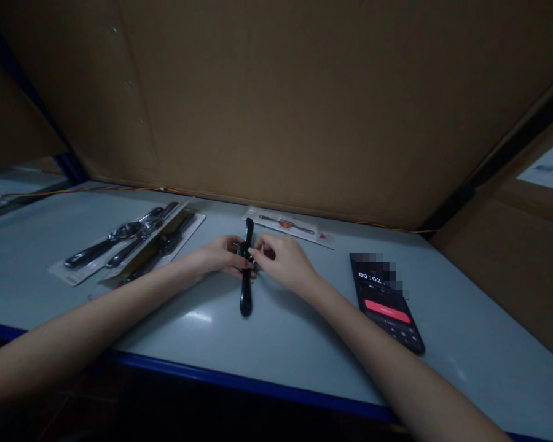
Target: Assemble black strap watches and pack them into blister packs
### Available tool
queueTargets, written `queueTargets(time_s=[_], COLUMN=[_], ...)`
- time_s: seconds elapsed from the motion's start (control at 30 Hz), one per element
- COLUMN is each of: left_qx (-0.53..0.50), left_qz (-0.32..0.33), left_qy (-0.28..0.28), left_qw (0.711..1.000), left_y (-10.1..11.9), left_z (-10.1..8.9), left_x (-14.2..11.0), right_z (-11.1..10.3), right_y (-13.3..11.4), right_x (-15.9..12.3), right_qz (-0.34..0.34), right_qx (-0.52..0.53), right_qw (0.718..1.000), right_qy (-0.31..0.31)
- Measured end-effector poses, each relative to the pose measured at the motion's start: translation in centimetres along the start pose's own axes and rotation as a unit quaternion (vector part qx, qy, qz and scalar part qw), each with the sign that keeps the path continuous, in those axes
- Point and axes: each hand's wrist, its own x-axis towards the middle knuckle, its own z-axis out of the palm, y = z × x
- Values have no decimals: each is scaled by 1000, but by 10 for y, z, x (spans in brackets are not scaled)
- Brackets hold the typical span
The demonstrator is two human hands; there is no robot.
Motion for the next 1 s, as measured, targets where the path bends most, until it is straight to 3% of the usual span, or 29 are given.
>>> queueTargets(time_s=[0.27,0.43,0.6,0.77,0.9,1.0], left_qx=[5,8,8,-1,-8,-12], left_qz=[-4,-1,-10,-12,-10,-10], left_qy=[-1,4,3,6,4,16], left_qw=[1000,1000,1000,1000,1000,1000], left_y=[-2,-2,1,2,0,0], left_z=[0,-1,1,2,1,1], left_x=[2,3,0,-1,0,0], right_z=[-2,7,-1,-9,-1,5], right_y=[3,0,4,8,5,0], right_x=[0,-1,0,0,0,0], right_qz=[-48,-17,-12,-64,-48,-30], right_qx=[-103,-19,29,-38,-99,-72], right_qw=[994,1000,999,997,994,997], right_qy=[1,-14,-13,-34,0,-11])
